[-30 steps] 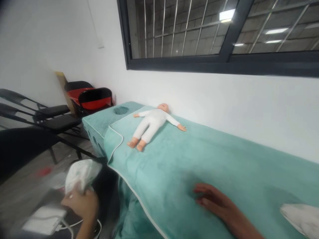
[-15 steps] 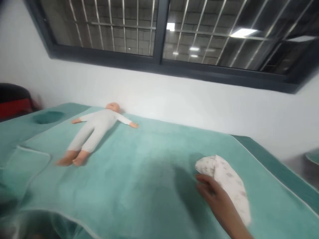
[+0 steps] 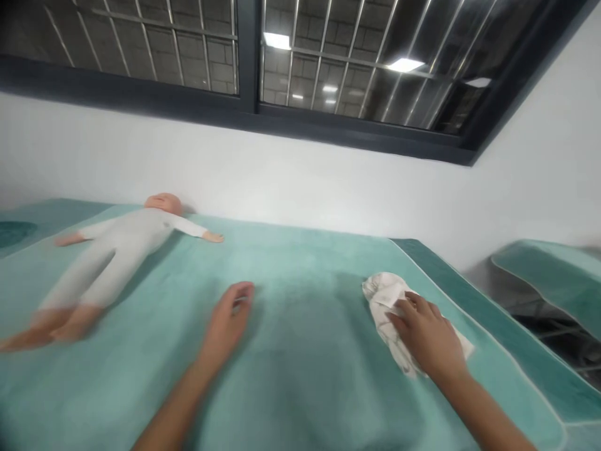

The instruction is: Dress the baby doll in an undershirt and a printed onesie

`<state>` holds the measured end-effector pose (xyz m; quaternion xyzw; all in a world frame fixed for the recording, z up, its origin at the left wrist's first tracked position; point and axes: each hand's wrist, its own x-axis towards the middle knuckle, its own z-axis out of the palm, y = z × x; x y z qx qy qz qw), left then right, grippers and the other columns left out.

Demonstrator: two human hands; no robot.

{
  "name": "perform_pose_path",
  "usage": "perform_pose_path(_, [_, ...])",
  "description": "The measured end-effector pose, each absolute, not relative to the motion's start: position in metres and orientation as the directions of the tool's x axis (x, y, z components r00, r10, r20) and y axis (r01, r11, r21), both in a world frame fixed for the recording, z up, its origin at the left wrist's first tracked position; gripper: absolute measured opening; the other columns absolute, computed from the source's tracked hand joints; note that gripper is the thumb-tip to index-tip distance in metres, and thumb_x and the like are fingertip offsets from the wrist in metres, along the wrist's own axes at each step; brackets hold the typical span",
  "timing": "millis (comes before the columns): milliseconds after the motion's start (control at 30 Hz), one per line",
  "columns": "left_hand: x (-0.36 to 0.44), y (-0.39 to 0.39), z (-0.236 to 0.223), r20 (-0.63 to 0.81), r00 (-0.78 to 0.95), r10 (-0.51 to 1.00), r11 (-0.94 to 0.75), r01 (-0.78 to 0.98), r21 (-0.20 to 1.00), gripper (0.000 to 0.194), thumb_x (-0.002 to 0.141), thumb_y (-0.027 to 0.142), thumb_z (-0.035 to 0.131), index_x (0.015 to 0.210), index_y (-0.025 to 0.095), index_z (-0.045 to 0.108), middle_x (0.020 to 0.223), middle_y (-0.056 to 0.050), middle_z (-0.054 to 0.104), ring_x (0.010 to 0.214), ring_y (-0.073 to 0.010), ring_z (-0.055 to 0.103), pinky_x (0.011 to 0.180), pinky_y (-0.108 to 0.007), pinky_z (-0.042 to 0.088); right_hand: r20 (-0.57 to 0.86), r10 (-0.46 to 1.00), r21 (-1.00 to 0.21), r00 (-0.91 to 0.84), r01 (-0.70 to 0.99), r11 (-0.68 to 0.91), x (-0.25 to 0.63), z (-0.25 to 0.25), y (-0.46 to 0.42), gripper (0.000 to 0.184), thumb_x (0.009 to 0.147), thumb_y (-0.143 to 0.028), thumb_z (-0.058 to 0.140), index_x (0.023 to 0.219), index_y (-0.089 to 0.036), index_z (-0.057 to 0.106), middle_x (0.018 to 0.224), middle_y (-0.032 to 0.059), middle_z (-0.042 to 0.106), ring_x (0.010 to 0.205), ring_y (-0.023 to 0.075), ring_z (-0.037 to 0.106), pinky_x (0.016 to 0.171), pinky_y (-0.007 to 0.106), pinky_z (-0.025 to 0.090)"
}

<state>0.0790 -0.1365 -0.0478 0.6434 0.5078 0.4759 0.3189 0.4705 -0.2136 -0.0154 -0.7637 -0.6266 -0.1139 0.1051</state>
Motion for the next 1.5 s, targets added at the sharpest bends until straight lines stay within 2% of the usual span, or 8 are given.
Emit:
perform_pose_path(133, [0.134, -0.118, -0.061, 0.187, 0.250, 0.950, -0.263, 0.317, 0.911, 0.028, 0.089, 0.021, 0.043, 0.109, 0.019, 0.061, 0.112, -0.009, 0.067, 0.096, -0.0191, 0.064, 0.088, -0.035, 0.050, 0.145, 0.961, 0.070, 0.235, 0.967, -0.247, 0.462, -0.021, -0.198, 0.052, 0.080, -0.061, 0.051, 0.110, -0.019, 0.056, 0.131, 0.0196, 0.052, 0.110, 0.0390, 0.058, 0.081, 0.048, 0.049])
perform_pose_path(300, [0.146, -0.117, -0.074, 0.232, 0.378, 0.896, -0.343, 0.259, 0.903, 0.027, 0.089, 0.024, 0.044, 0.107, 0.022, 0.064, 0.108, -0.007, 0.069, 0.098, -0.0201, 0.063, 0.090, -0.037, 0.047, 0.108, 0.924, 0.018, 0.368, 0.928, -0.371, 0.477, -0.014, -0.174, 0.040, 0.083, -0.041, 0.049, 0.112, -0.014, 0.054, 0.124, 0.0219, 0.056, 0.098, 0.0345, 0.064, 0.075, 0.042, 0.049])
perform_pose_path(467, [0.125, -0.110, -0.067, 0.071, 0.306, 0.949, -0.003, -0.218, 0.976, 0.024, 0.088, 0.033, 0.054, 0.102, 0.016, 0.063, 0.104, -0.010, 0.070, 0.091, -0.0187, 0.066, 0.086, -0.034, 0.049, 0.117, 0.909, -0.528, 0.399, 0.801, -0.283, 0.451, 0.022, -0.157, 0.041, 0.079, -0.038, 0.055, 0.114, -0.017, 0.059, 0.106, 0.0130, 0.069, 0.092, 0.0311, 0.066, 0.076, 0.039, 0.050])
perform_pose_path(633, [0.114, -0.112, -0.058, 0.064, 0.392, 0.918, 0.180, -0.554, 0.813, 0.053, 0.086, 0.047, 0.062, 0.130, 0.018, 0.053, 0.138, -0.017, 0.054, 0.117, -0.0267, 0.059, 0.094, -0.038, 0.047, 0.011, 0.992, -0.980, 0.124, 0.197, -0.014, 0.335, 0.044, -0.152, 0.047, 0.076, -0.029, 0.062, 0.122, -0.020, 0.058, 0.101, 0.0063, 0.072, 0.083, 0.0248, 0.068, 0.073, 0.034, 0.052])
perform_pose_path(867, [0.110, -0.119, -0.048, 0.040, 0.467, 0.883, 0.267, -0.571, 0.776, 0.080, 0.068, 0.032, 0.082, 0.139, 0.025, 0.047, 0.132, -0.013, 0.060, 0.116, -0.0295, 0.059, 0.095, -0.037, 0.048, -0.026, 0.999, -0.986, -0.029, -0.162, -0.031, 0.270, 0.050, -0.134, 0.035, 0.073, -0.024, 0.067, 0.108, -0.020, 0.064, 0.082, 0.0018, 0.071, 0.066, 0.0183, 0.063, 0.061, 0.029, 0.048])
perform_pose_path(1100, [0.096, -0.111, -0.054, -0.091, 0.168, 0.982, 0.189, -0.786, 0.588, 0.064, 0.069, 0.025, 0.079, 0.127, 0.023, 0.052, 0.116, -0.008, 0.069, 0.102, -0.0251, 0.067, 0.089, -0.036, 0.051, 0.005, 0.992, -0.999, 0.128, -0.052, 0.012, 0.308, 0.025, -0.136, 0.042, 0.064, -0.012, 0.060, 0.105, -0.021, 0.064, 0.086, 0.0014, 0.071, 0.070, 0.0183, 0.062, 0.059, 0.026, 0.045])
perform_pose_path(1367, [0.092, -0.105, -0.063, -0.115, 0.016, 0.993, 0.068, -0.884, 0.463, 0.045, 0.078, 0.023, 0.072, 0.121, 0.023, 0.059, 0.117, -0.007, 0.069, 0.107, -0.0213, 0.065, 0.099, -0.035, 0.047, 0.028, 0.933, -0.999, 0.360, -0.031, 0.042, 0.361, 0.011, -0.153, 0.018, 0.067, -0.024, 0.071, 0.076, -0.021, 0.056, 0.072, -0.0038, 0.054, 0.062, 0.0100, 0.051, 0.057, 0.022, 0.044])
perform_pose_path(1500, [0.090, -0.103, -0.065, -0.131, -0.041, 0.991, 0.015, -0.917, 0.398, 0.042, 0.083, 0.025, 0.066, 0.125, 0.024, 0.058, 0.121, -0.007, 0.067, 0.115, -0.0207, 0.062, 0.102, -0.034, 0.045, 0.064, 0.966, -0.971, 0.252, 0.237, 0.002, 0.353, 0.010, -0.169, 0.023, 0.077, -0.041, 0.068, 0.085, -0.021, 0.060, 0.089, 0.0037, 0.064, 0.078, 0.0168, 0.060, 0.073, 0.032, 0.051])
